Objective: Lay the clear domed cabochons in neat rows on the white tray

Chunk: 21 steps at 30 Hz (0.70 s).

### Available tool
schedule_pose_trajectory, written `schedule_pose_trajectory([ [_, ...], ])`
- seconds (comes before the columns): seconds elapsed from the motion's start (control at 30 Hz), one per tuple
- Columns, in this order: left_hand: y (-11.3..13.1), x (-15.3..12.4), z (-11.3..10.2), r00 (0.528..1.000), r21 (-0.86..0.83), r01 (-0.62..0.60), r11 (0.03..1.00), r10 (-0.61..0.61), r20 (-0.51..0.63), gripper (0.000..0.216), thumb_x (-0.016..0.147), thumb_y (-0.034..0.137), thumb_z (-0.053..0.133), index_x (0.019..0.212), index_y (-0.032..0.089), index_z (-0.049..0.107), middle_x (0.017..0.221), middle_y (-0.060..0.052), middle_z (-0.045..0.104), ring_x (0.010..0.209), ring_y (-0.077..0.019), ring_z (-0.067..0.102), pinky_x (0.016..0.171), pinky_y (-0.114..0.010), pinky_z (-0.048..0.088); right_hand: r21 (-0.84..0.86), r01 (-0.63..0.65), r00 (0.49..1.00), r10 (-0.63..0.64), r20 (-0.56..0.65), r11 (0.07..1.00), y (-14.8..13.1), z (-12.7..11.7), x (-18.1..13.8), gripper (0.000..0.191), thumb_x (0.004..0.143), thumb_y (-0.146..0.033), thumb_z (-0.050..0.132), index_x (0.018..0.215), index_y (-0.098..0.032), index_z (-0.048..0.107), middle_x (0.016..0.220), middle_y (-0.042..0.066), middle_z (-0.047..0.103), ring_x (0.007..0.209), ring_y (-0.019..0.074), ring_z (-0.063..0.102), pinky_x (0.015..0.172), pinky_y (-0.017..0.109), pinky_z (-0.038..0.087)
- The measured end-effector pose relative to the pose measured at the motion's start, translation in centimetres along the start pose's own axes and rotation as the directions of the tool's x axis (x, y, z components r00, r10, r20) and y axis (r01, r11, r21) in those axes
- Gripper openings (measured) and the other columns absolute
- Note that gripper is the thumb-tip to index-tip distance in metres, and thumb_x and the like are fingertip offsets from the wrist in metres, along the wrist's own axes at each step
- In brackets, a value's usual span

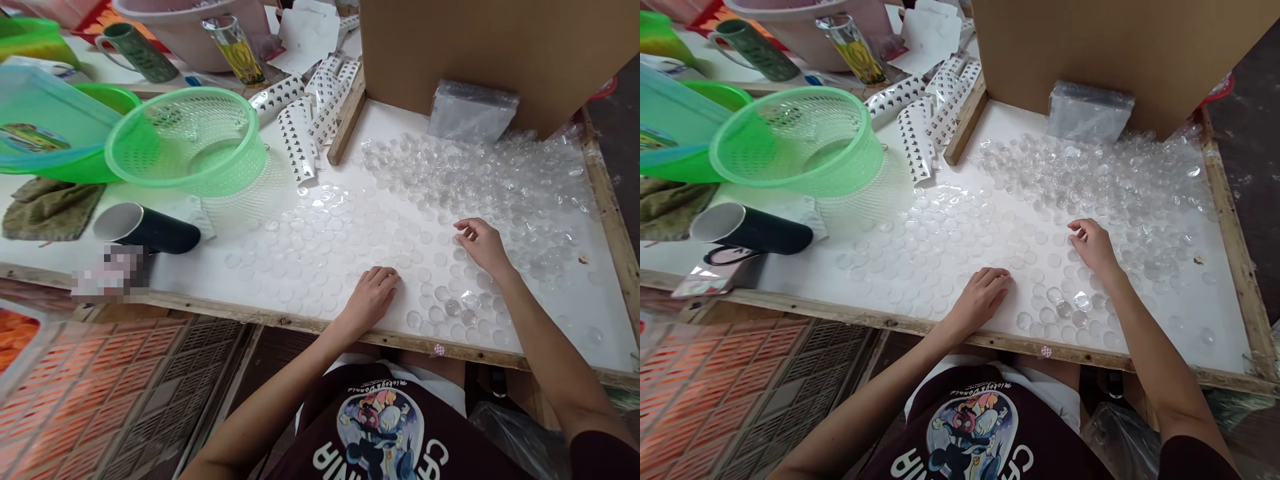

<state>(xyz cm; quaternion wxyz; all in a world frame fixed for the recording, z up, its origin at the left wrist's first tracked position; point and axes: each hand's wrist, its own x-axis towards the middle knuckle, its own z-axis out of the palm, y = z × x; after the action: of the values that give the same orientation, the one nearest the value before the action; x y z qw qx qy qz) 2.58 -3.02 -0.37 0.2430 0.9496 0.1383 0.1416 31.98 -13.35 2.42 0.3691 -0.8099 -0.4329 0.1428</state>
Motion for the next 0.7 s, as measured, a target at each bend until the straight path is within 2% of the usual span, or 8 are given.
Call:
schedule_pose_trajectory([
  [0.1, 0.0, 0.0, 0.0, 1.000, 0.000, 0.003, 1.000, -0.003, 0.005, 0.025, 0.097, 0.009, 0.048, 0.116, 0.018, 0.061, 0.121, -0.012, 0.067, 0.112, -0.0283, 0.058, 0.093, -0.046, 0.052, -0.133, 0.133, 0.990, -0.126, 0.062, 0.982, 0.4, 0.2, -0.4, 0.023, 0.079, -0.028, 0.068, 0.101, -0.023, 0.071, 0.111, 0.009, 0.068, 0.102, 0.0275, 0.063, 0.095, 0.048, 0.052],
  [0.2, 0.1, 0.0, -0.1, 1.000, -0.001, 0.004, 1.000, -0.004, 0.007, 0.024, 0.098, 0.010, 0.048, 0.116, 0.017, 0.061, 0.121, -0.012, 0.067, 0.112, -0.0288, 0.058, 0.093, -0.047, 0.052, -0.161, 0.159, 0.985, -0.146, 0.092, 0.974, 0.7, 0.2, -0.6, 0.018, 0.081, -0.024, 0.064, 0.098, -0.023, 0.070, 0.105, 0.008, 0.069, 0.104, 0.0282, 0.064, 0.096, 0.047, 0.052],
  [0.33, 0.0, 0.1, -0.1, 1.000, -0.012, 0.008, 1.000, -0.008, 0.014, 0.025, 0.097, 0.010, 0.048, 0.117, 0.018, 0.061, 0.122, -0.012, 0.067, 0.113, -0.0284, 0.058, 0.094, -0.047, 0.052, -0.086, 0.099, 0.995, -0.097, 0.026, 0.991, 0.8, -0.3, -0.4, 0.018, 0.085, -0.025, 0.058, 0.097, -0.023, 0.071, 0.103, 0.007, 0.071, 0.090, 0.0237, 0.066, 0.087, 0.043, 0.055],
  [0.43, 0.0, 0.1, 0.0, 1.000, -0.009, 0.013, 1.000, -0.013, 0.013, 0.026, 0.097, 0.010, 0.049, 0.117, 0.019, 0.062, 0.121, -0.011, 0.067, 0.113, -0.0284, 0.058, 0.094, -0.047, 0.052, 0.009, 0.011, 1.000, -0.011, -0.010, 1.000, 0.8, -0.6, 0.3, 0.018, 0.083, -0.027, 0.060, 0.094, -0.023, 0.072, 0.098, 0.007, 0.074, 0.084, 0.0219, 0.066, 0.084, 0.042, 0.056],
  [0.6, 0.0, 0.1, 0.0, 1.000, -0.011, 0.019, 1.000, -0.019, 0.018, 0.026, 0.096, 0.010, 0.050, 0.117, 0.019, 0.062, 0.121, -0.011, 0.067, 0.113, -0.0285, 0.059, 0.095, -0.047, 0.052, 0.263, -0.126, 0.992, 0.113, 0.062, 0.957, 0.5, 0.2, 1.8, 0.025, 0.074, -0.037, 0.071, 0.093, -0.021, 0.071, 0.090, 0.006, 0.074, 0.081, 0.0210, 0.068, 0.079, 0.039, 0.057],
  [0.7, 0.1, 0.1, -0.1, 0.999, -0.009, 0.024, 1.000, -0.024, 0.023, 0.026, 0.096, 0.009, 0.050, 0.117, 0.019, 0.062, 0.121, -0.011, 0.067, 0.113, -0.0285, 0.059, 0.094, -0.046, 0.052, 0.259, -0.126, 0.992, 0.124, 0.027, 0.958, 0.4, 0.9, 2.6, 0.024, 0.073, -0.035, 0.072, 0.091, -0.020, 0.071, 0.091, 0.006, 0.074, 0.081, 0.0201, 0.067, 0.081, 0.039, 0.057],
])
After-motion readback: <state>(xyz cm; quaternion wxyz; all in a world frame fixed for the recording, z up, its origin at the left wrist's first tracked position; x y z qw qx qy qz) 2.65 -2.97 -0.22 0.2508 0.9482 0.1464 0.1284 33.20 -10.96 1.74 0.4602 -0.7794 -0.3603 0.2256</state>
